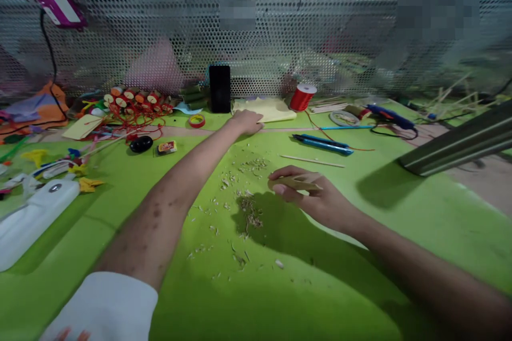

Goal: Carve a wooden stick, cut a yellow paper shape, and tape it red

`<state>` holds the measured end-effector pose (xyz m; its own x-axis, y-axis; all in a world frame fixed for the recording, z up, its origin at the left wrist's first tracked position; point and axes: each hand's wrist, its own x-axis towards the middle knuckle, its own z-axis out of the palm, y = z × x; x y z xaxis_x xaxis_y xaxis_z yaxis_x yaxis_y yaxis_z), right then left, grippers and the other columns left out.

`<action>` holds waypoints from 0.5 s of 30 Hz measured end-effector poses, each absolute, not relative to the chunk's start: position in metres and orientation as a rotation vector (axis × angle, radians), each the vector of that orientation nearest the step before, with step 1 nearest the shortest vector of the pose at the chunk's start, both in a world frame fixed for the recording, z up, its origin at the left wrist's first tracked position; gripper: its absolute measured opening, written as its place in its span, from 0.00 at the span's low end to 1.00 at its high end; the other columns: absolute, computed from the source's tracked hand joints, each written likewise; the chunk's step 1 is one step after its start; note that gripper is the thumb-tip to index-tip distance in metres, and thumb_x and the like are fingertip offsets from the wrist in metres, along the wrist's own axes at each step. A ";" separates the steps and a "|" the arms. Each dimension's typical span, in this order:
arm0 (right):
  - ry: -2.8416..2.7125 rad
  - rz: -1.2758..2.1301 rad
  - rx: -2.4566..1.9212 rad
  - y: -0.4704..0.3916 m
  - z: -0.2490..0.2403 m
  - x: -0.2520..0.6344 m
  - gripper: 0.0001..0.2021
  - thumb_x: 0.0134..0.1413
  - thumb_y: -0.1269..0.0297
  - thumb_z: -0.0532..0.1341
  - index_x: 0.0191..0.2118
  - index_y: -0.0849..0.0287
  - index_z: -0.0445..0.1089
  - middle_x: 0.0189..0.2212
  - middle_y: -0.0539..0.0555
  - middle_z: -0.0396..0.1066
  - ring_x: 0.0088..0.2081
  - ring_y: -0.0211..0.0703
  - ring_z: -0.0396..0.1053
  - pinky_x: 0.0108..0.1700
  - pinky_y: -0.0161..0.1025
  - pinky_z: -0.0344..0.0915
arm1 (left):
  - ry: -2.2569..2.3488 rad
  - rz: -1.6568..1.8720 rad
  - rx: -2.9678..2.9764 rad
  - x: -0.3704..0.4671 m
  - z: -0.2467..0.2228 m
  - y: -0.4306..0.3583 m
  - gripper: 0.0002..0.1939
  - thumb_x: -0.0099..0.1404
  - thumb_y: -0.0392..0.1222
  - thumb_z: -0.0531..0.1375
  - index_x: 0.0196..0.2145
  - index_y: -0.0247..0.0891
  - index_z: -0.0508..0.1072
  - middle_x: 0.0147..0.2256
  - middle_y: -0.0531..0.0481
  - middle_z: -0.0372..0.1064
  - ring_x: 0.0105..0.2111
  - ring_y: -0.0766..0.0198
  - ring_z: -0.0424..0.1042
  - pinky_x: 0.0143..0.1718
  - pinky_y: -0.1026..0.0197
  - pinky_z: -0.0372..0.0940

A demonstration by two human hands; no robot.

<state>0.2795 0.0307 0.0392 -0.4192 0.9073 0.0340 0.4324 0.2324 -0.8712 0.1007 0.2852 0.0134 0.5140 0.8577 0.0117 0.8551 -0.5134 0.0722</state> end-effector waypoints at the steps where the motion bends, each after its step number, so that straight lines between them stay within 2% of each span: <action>1: -1.961 1.124 -1.228 0.031 0.038 0.280 0.20 0.66 0.43 0.65 0.47 0.55 0.79 0.44 0.56 0.79 0.39 0.46 0.75 0.38 0.42 0.68 | 1.527 0.080 2.694 0.099 0.013 0.284 0.21 0.76 0.49 0.64 0.60 0.37 0.72 0.58 0.41 0.72 0.54 0.53 0.76 0.54 0.44 0.76; 9: -1.987 1.110 -1.249 0.033 0.035 0.282 0.21 0.65 0.41 0.64 0.47 0.53 0.79 0.49 0.58 0.79 0.43 0.51 0.76 0.35 0.43 0.68 | 1.582 0.316 2.750 0.091 0.024 0.270 0.20 0.76 0.49 0.64 0.59 0.37 0.73 0.58 0.41 0.72 0.53 0.53 0.76 0.54 0.45 0.76; 12: -1.990 1.089 -1.224 0.033 0.036 0.282 0.21 0.65 0.41 0.64 0.44 0.54 0.80 0.49 0.58 0.79 0.41 0.50 0.76 0.36 0.43 0.69 | 1.564 0.474 2.774 0.083 0.040 0.267 0.12 0.76 0.40 0.59 0.51 0.38 0.79 0.53 0.42 0.77 0.56 0.49 0.73 0.57 0.44 0.72; 13: -1.983 1.079 -1.216 0.033 0.037 0.282 0.21 0.65 0.41 0.64 0.43 0.54 0.81 0.48 0.58 0.79 0.40 0.49 0.76 0.36 0.43 0.69 | 1.549 0.531 2.788 0.078 0.048 0.263 0.12 0.75 0.37 0.58 0.49 0.38 0.81 0.52 0.42 0.77 0.58 0.47 0.70 0.60 0.44 0.70; 15: -1.938 1.056 -1.219 0.034 0.038 0.282 0.21 0.63 0.40 0.65 0.42 0.54 0.81 0.43 0.57 0.80 0.36 0.46 0.75 0.35 0.43 0.70 | 1.513 0.665 2.815 0.065 0.065 0.251 0.12 0.73 0.35 0.58 0.46 0.38 0.82 0.58 0.43 0.75 0.64 0.46 0.63 0.67 0.42 0.62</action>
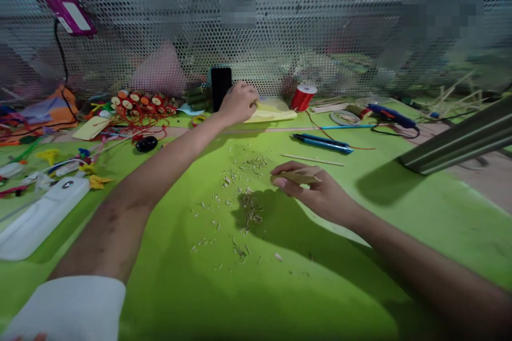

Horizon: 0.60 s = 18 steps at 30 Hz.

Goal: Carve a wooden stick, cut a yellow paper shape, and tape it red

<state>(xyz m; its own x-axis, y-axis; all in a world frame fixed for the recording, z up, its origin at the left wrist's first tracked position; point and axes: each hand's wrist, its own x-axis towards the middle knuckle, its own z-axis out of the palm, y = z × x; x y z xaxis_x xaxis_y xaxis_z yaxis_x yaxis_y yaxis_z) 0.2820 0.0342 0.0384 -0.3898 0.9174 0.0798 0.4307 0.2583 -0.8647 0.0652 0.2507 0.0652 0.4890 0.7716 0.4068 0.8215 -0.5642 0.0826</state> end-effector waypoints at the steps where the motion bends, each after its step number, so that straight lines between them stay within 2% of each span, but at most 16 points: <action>1: -1.890 1.050 -1.238 0.036 0.039 0.282 0.21 0.62 0.40 0.66 0.41 0.54 0.80 0.39 0.56 0.79 0.33 0.45 0.74 0.34 0.43 0.70 | -1.372 -0.697 -2.572 0.057 0.074 0.240 0.11 0.72 0.35 0.59 0.45 0.38 0.82 0.63 0.44 0.71 0.68 0.44 0.58 0.69 0.39 0.58; 4: -1.618 1.086 -1.297 0.043 0.041 0.283 0.24 0.57 0.39 0.70 0.46 0.54 0.76 0.29 0.52 0.76 0.28 0.43 0.73 0.33 0.43 0.72 | -1.266 -1.026 -2.450 0.032 0.093 0.194 0.09 0.71 0.38 0.62 0.38 0.43 0.83 0.71 0.53 0.60 0.73 0.47 0.52 0.74 0.41 0.52; 6: -1.404 1.132 -1.287 0.048 0.042 0.284 0.28 0.52 0.40 0.74 0.50 0.54 0.73 0.31 0.51 0.77 0.32 0.45 0.77 0.34 0.42 0.73 | -1.245 -1.172 -2.421 0.016 0.097 0.157 0.08 0.71 0.37 0.64 0.36 0.45 0.83 0.72 0.55 0.58 0.73 0.51 0.53 0.72 0.45 0.59; 7: -1.316 1.157 -1.262 0.051 0.041 0.284 0.30 0.49 0.41 0.76 0.51 0.53 0.71 0.34 0.52 0.78 0.35 0.47 0.78 0.34 0.41 0.74 | -1.259 -1.244 -2.420 0.009 0.096 0.139 0.07 0.71 0.37 0.64 0.36 0.46 0.83 0.72 0.56 0.59 0.72 0.53 0.56 0.70 0.46 0.63; 9: -1.196 1.236 -1.195 0.053 0.042 0.283 0.32 0.45 0.44 0.78 0.53 0.50 0.69 0.43 0.53 0.79 0.42 0.48 0.80 0.38 0.42 0.76 | -1.324 -1.389 -2.448 -0.002 0.089 0.108 0.05 0.71 0.40 0.65 0.37 0.48 0.81 0.66 0.59 0.68 0.67 0.56 0.65 0.69 0.45 0.66; 12: -1.147 1.419 -1.052 0.051 0.042 0.279 0.33 0.47 0.46 0.77 0.56 0.46 0.66 0.50 0.52 0.77 0.48 0.47 0.79 0.44 0.44 0.77 | -1.367 -1.688 -2.539 -0.010 0.071 0.074 0.05 0.71 0.48 0.65 0.37 0.50 0.79 0.52 0.54 0.78 0.59 0.55 0.75 0.60 0.44 0.75; 15: -1.177 1.532 -0.978 0.040 0.044 0.274 0.34 0.46 0.46 0.78 0.56 0.45 0.67 0.45 0.50 0.76 0.43 0.45 0.77 0.44 0.43 0.76 | -1.256 -1.962 -2.645 -0.009 0.056 0.053 0.05 0.67 0.51 0.69 0.37 0.54 0.78 0.50 0.56 0.78 0.54 0.56 0.79 0.51 0.48 0.80; 18: -1.182 1.524 -1.042 0.024 0.046 0.268 0.32 0.41 0.50 0.80 0.51 0.45 0.68 0.36 0.46 0.72 0.36 0.41 0.72 0.37 0.40 0.72 | -1.138 -2.100 -2.709 -0.003 0.047 0.039 0.06 0.65 0.47 0.71 0.37 0.56 0.78 0.51 0.57 0.77 0.53 0.57 0.79 0.51 0.49 0.80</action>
<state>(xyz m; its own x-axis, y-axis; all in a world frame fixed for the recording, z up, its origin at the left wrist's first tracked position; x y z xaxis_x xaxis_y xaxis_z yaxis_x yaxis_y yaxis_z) 0.2685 0.0242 0.0460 -0.2245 0.9708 -0.0847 -0.1598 -0.1224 -0.9795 -0.0034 0.0387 0.0470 0.1727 0.7106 0.6821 0.1839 -0.7036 0.6864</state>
